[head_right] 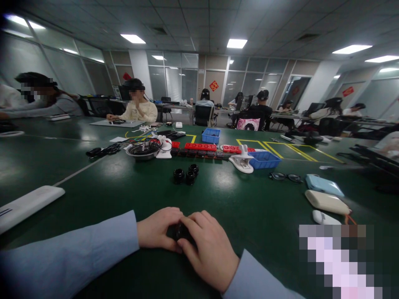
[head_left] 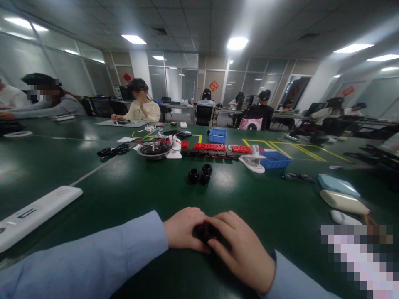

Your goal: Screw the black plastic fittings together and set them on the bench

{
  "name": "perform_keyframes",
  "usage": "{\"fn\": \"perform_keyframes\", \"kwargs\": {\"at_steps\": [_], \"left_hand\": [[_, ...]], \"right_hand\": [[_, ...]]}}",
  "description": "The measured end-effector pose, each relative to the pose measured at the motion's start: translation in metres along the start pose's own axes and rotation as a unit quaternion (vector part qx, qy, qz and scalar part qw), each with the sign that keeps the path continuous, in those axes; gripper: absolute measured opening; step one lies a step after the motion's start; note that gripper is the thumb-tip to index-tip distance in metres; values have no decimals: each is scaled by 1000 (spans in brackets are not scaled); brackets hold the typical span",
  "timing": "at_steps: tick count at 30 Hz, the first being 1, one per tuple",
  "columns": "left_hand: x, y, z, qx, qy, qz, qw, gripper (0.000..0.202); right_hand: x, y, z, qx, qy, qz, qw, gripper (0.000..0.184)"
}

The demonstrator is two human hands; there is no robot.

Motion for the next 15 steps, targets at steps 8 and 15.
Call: {"fn": "perform_keyframes", "kwargs": {"at_steps": [8, 15], "left_hand": [[3, -2, 1, 4, 6, 7, 1000, 41], [4, -1, 2, 3, -1, 23, 1000, 37]], "right_hand": [[-2, -1, 2, -6, 2, -5, 1000, 28], [-2, -1, 1, -16, 2, -11, 1000, 28]]}}
Point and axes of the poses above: each hand's wrist, its own y-axis towards the middle knuckle, its own z-axis out of the palm, x = y × z, the point moved 2 cm from there along y, towards the middle knuckle, and after that the axes turned 14 degrees about -y, right-handed, at the moved point
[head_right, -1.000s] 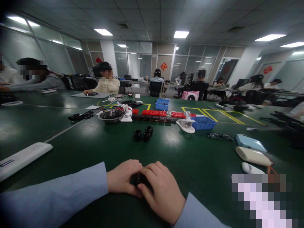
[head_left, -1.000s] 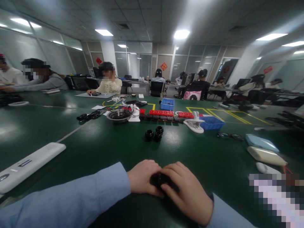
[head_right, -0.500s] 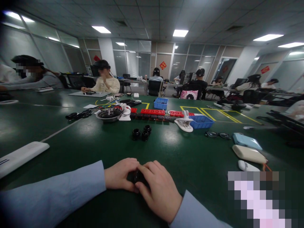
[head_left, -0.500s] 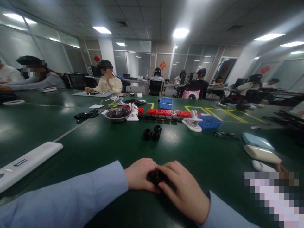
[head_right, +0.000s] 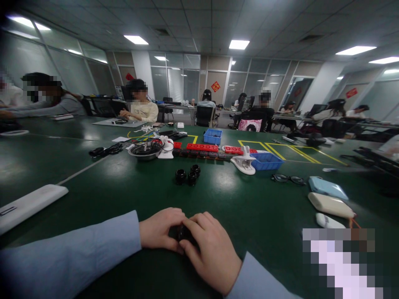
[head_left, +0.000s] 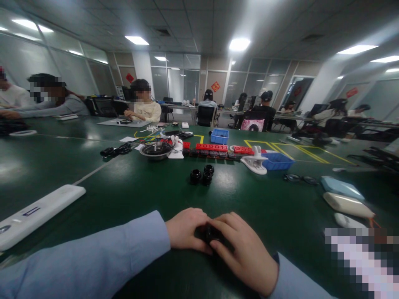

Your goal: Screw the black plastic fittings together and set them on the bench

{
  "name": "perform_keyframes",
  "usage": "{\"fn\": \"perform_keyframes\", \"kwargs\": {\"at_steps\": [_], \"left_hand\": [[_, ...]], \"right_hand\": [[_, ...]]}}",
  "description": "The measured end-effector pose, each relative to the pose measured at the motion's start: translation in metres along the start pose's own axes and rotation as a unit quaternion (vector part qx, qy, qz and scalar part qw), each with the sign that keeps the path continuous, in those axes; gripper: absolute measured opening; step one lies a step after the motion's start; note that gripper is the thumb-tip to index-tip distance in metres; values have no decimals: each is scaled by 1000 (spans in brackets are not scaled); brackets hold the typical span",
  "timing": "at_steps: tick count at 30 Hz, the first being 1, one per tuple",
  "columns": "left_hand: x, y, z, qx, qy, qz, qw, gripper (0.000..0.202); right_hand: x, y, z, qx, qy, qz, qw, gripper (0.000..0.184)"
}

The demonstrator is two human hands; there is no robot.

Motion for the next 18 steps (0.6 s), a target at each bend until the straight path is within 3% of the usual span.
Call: {"fn": "perform_keyframes", "kwargs": {"at_steps": [18], "left_hand": [[3, 2, 2, -3, 11, 1, 1000, 28]], "right_hand": [[9, -1, -2, -19, -5, -45, 999, 30]]}}
Point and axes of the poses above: each hand's wrist, its own y-axis towards the middle knuckle, its own z-axis out of the palm, x = y × z, the point moved 2 cm from there along y, towards the middle knuckle, and after that the axes turned 14 degrees about -y, right-handed, at the moved point
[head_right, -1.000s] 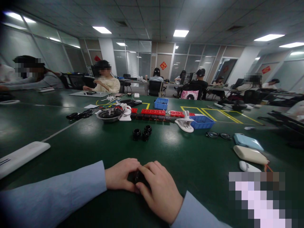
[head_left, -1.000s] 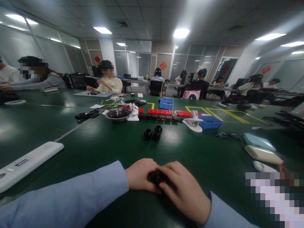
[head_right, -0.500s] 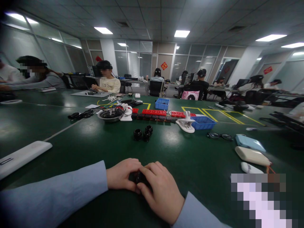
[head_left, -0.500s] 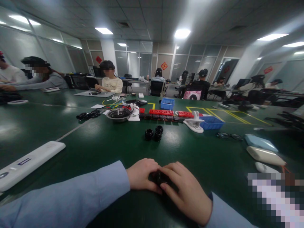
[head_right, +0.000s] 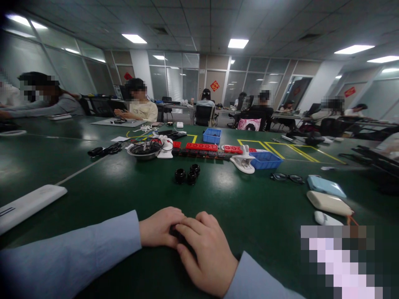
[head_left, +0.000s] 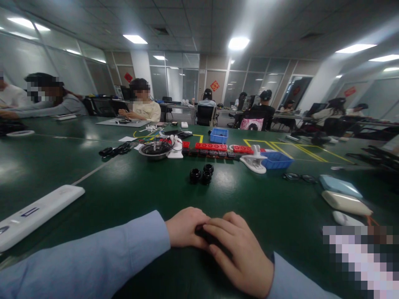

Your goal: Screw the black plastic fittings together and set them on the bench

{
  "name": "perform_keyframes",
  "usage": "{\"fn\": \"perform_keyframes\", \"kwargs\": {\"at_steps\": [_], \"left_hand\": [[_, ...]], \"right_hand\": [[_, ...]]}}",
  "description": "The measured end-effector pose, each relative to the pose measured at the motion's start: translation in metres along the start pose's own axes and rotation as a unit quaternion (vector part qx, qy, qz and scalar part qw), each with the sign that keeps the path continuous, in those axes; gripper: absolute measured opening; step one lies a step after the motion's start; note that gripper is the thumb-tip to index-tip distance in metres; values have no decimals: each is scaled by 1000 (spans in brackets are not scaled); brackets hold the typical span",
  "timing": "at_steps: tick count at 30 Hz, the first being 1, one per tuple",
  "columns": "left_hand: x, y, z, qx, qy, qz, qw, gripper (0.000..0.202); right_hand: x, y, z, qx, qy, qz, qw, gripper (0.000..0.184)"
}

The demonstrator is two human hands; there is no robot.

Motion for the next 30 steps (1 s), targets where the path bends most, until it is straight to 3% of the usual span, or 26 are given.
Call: {"fn": "perform_keyframes", "kwargs": {"at_steps": [9, 14, 19, 23, 27, 30], "left_hand": [[0, 1, 0, -11, -51, 31, 998, 29], [-2, 1, -3, -3, -64, 17, 998, 25], [-1, 0, -3, -4, -76, 15, 997, 23], [1, 0, -3, -1, -89, 14, 996, 25], [3, -1, -3, -4, -101, -7, 995, 28], [4, -2, -3, -4, -100, -7, 995, 31]], "right_hand": [[3, 0, -4, 40, 28, -75, 996, 27], [4, -2, -5, 11, 54, -97, 994, 21], [5, -4, -4, -21, 12, -87, 996, 29], [-1, -4, -2, -34, -38, -51, 997, 38], [-15, -1, -1, -14, -57, 44, 997, 46], [-25, 1, 1, 7, -69, 115, 991, 39]]}}
Point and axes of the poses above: each hand's wrist, its own y-axis towards the middle knuckle, its own z-axis out of the palm, x = y × z, the point moved 2 cm from there along y, towards the middle knuckle, and after that the axes turned 14 degrees about -y, right-handed, at the moved point
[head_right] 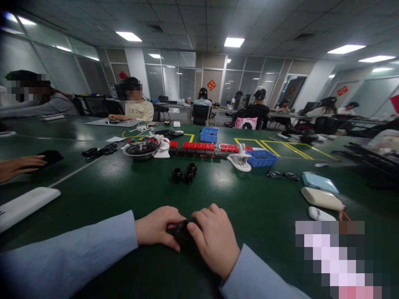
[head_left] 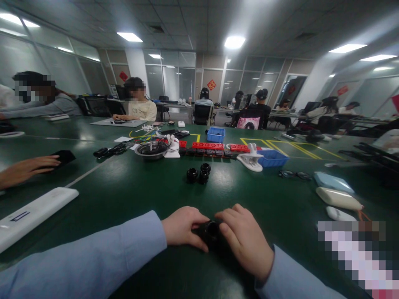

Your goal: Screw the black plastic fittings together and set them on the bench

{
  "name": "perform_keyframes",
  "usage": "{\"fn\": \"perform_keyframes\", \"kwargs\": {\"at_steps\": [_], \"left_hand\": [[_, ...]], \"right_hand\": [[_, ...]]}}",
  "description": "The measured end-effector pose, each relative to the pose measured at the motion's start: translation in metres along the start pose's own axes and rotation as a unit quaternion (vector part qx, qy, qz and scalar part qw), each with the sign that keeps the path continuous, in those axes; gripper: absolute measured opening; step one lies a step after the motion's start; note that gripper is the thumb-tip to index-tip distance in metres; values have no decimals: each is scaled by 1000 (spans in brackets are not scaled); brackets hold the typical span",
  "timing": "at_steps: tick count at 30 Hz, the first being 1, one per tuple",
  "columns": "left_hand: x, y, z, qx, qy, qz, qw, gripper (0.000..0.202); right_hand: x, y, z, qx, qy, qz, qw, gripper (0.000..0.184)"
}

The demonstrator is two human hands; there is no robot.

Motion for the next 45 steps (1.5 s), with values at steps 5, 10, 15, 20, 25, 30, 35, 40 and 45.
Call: {"fn": "perform_keyframes", "kwargs": {"at_steps": [5, 10, 15, 20, 25, 30, 35, 40, 45], "left_hand": [[2, 0, 2, 0, 13, 6, 1000, 35], [0, -1, 1, -5, 30, 2, 1000, 36], [-2, 1, 1, -7, 40, 1, 999, 34], [0, 2, 2, -13, 48, 6, 999, 37], [1, 1, 3, -11, 54, 3, 998, 38], [-1, 1, 2, -5, 57, 1, 998, 37], [-3, 2, 2, -9, 63, -5, 998, 40], [-2, 1, 2, -8, 67, -4, 998, 38], [-3, 2, 1, -11, 63, -10, 998, 40]], "right_hand": [[-3, 0, 3, 15, -1, 35, 999, 31], [8, -6, -1, -16, 46, -9, 999, 23], [14, -6, -2, -25, 66, -47, 996, 29], [16, -4, -1, 14, 70, -48, 996, 23], [16, -4, -2, 19, 70, -47, 996, 22], [16, -4, -2, 22, 72, -49, 996, 22], [15, -4, -1, 28, 70, -49, 996, 24], [15, -3, -3, 25, 65, -54, 996, 27], [16, -3, -4, 37, 51, -47, 997, 33]]}}
Point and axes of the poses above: each hand's wrist, its own y-axis towards the middle knuckle, its own z-axis out of the palm, x = y × z, the point moved 2 cm from there along y, towards the middle knuckle, and after that the axes turned 14 degrees about -y, right-handed, at the moved point
